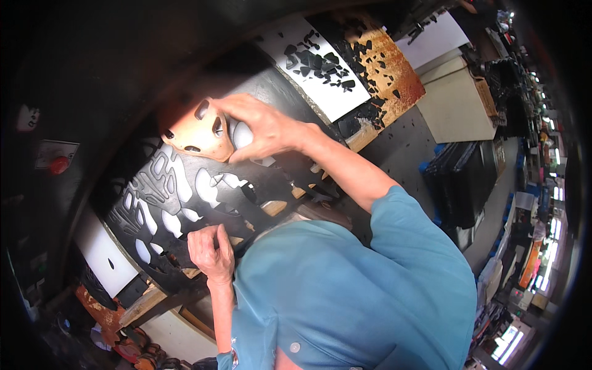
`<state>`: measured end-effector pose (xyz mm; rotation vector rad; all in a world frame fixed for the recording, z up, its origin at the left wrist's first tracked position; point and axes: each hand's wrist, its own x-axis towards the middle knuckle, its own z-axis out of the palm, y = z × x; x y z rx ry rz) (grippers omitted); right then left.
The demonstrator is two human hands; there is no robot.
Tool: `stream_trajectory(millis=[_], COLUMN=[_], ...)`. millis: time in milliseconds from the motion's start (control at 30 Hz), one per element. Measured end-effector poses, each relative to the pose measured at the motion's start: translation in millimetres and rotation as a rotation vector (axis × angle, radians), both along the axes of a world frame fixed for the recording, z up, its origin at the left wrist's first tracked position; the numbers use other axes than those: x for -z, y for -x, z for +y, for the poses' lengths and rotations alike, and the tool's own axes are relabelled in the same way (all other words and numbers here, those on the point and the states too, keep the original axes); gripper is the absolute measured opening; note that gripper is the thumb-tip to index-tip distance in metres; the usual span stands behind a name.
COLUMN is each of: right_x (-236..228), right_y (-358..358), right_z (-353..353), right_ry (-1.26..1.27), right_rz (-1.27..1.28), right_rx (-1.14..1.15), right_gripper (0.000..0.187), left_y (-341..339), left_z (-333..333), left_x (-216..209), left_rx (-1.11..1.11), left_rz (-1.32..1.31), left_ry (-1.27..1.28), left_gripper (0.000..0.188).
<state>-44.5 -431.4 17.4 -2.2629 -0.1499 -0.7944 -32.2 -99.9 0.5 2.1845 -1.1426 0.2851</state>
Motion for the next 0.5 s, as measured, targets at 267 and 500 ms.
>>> stream_trajectory(millis=[267,500], right_x=[-71.7,-48.5], right_y=[10.1,70.3], right_z=[-63.2,-56.7], right_ry=[-0.261,-0.086], right_rz=[-0.447,-0.297], right_rx=[0.482,0.382], right_gripper=[0.01,0.016], left_y=[2.9,3.8], left_z=[-1.1,2.4], left_x=[-2.7,3.1], left_rx=[-0.051,-0.194], left_rz=[-0.072,-0.03], left_ry=[0.034,0.072], left_gripper=[0.017,0.013])
